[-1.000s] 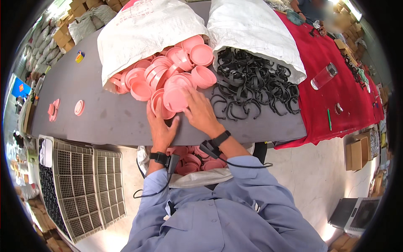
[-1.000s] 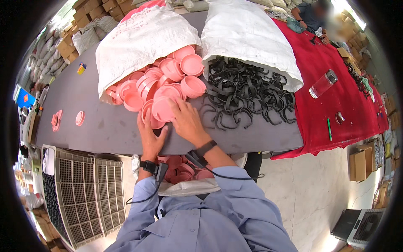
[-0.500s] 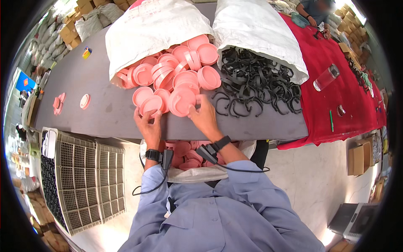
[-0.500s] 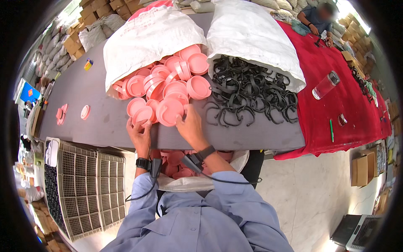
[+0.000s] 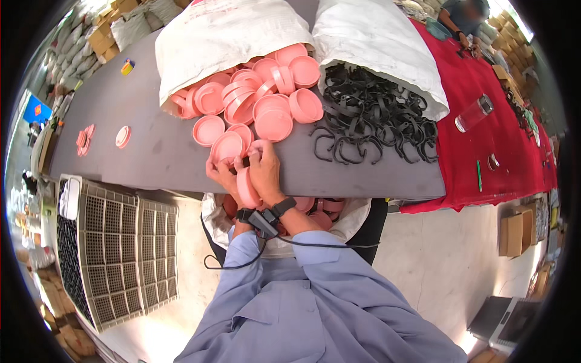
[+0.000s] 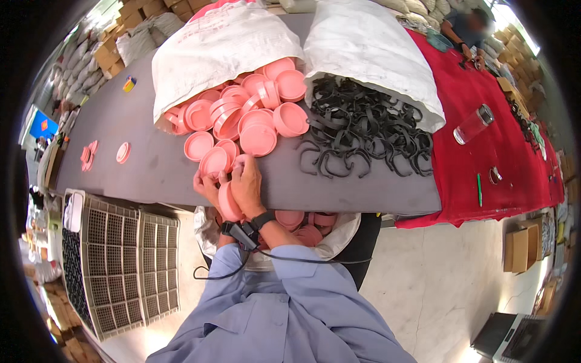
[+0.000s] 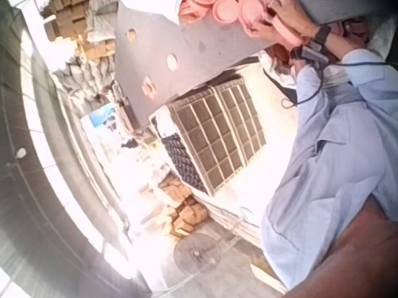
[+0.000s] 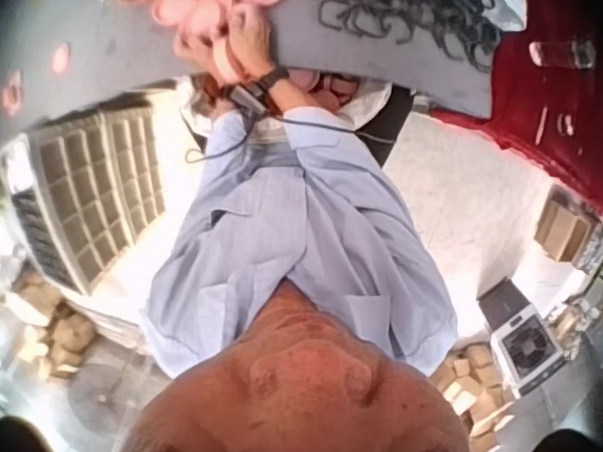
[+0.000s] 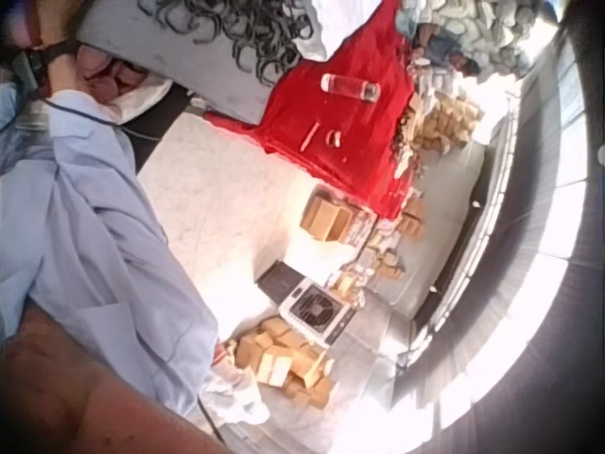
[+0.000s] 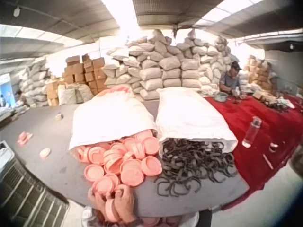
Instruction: The person assembles black plastic sealing rings into pink plastic lids by hand on a factory assembly table.
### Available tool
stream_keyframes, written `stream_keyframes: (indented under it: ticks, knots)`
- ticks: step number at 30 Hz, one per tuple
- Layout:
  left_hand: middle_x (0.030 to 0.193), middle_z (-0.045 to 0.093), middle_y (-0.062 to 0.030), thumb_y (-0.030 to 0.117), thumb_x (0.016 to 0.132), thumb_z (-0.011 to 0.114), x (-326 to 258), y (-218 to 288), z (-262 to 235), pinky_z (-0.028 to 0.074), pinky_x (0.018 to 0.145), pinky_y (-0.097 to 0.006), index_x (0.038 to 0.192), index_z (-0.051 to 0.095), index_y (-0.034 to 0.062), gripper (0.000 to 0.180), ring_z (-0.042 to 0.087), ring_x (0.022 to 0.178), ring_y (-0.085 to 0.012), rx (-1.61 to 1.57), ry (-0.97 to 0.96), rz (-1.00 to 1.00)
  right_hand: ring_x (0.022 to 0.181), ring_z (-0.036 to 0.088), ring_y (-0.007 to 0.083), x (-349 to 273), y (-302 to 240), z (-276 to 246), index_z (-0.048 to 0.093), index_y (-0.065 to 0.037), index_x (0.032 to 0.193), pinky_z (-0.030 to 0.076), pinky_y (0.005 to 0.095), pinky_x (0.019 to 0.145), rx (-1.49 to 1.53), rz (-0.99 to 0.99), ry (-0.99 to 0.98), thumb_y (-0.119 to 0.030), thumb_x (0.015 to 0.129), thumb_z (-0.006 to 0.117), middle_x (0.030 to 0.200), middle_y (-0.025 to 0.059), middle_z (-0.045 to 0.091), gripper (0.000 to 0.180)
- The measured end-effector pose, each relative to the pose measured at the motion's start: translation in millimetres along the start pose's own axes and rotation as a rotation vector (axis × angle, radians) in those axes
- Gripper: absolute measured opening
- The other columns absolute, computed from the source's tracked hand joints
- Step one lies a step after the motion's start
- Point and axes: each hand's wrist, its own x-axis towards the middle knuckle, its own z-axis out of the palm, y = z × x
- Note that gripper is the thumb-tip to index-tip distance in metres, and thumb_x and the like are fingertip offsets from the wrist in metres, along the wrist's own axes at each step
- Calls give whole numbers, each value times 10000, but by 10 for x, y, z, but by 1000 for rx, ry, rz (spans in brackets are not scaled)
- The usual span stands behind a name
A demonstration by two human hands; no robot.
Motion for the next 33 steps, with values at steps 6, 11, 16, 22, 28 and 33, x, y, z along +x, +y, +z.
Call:
stream_keyframes:
  ticks: [6,11,16,22,28,33]
  knots:
    - [1456,402,-275,243,1034,656,9,-94,113,356,1129,-494,1056,572,-12,269,433,1332,-398,-21,28,-57,892,679,456,-121,-150,-328,587,-31,1096,532,535,787,-18,66,-306,-264,1050,584,938,223,704,237]
    - [1168,556,-178,371,1122,499,-12,-151,69,475,968,-438,1140,526,-34,406,559,1118,-281,-60,70,-69,881,654,486,-181,-208,-392,599,-25,992,513,557,752,1,-45,-348,-324,1024,640,918,249,681,304]
    - [1200,603,-158,501,1137,379,212,-163,-391,586,812,-383,1198,546,-6,538,627,1034,-250,-328,92,-407,836,636,492,30,-8,-772,593,0,952,504,568,747,-341,-97,-260,-362,976,702,882,251,655,379]
    - [993,700,-129,570,1117,399,151,117,-705,569,669,-336,1252,588,-7,622,701,727,-231,-577,-122,-682,1061,607,490,510,217,-637,546,49,1094,508,548,883,-562,-33,-76,-339,883,806,1108,312,620,512]
    - [995,726,-106,330,1058,667,82,184,-709,583,591,-267,1286,603,-15,418,729,705,-188,-553,-388,-666,1049,639,466,505,114,-646,552,11,1185,547,526,865,-463,-78,-190,-266,854,814,1118,263,622,505]
    - [1014,723,-85,292,1075,633,53,347,-764,615,644,-284,1240,613,16,322,724,774,-148,-667,-505,-752,922,697,428,439,55,-1419,553,-29,1190,590,504,752,-876,-148,-110,-204,890,779,1108,206,638,415]
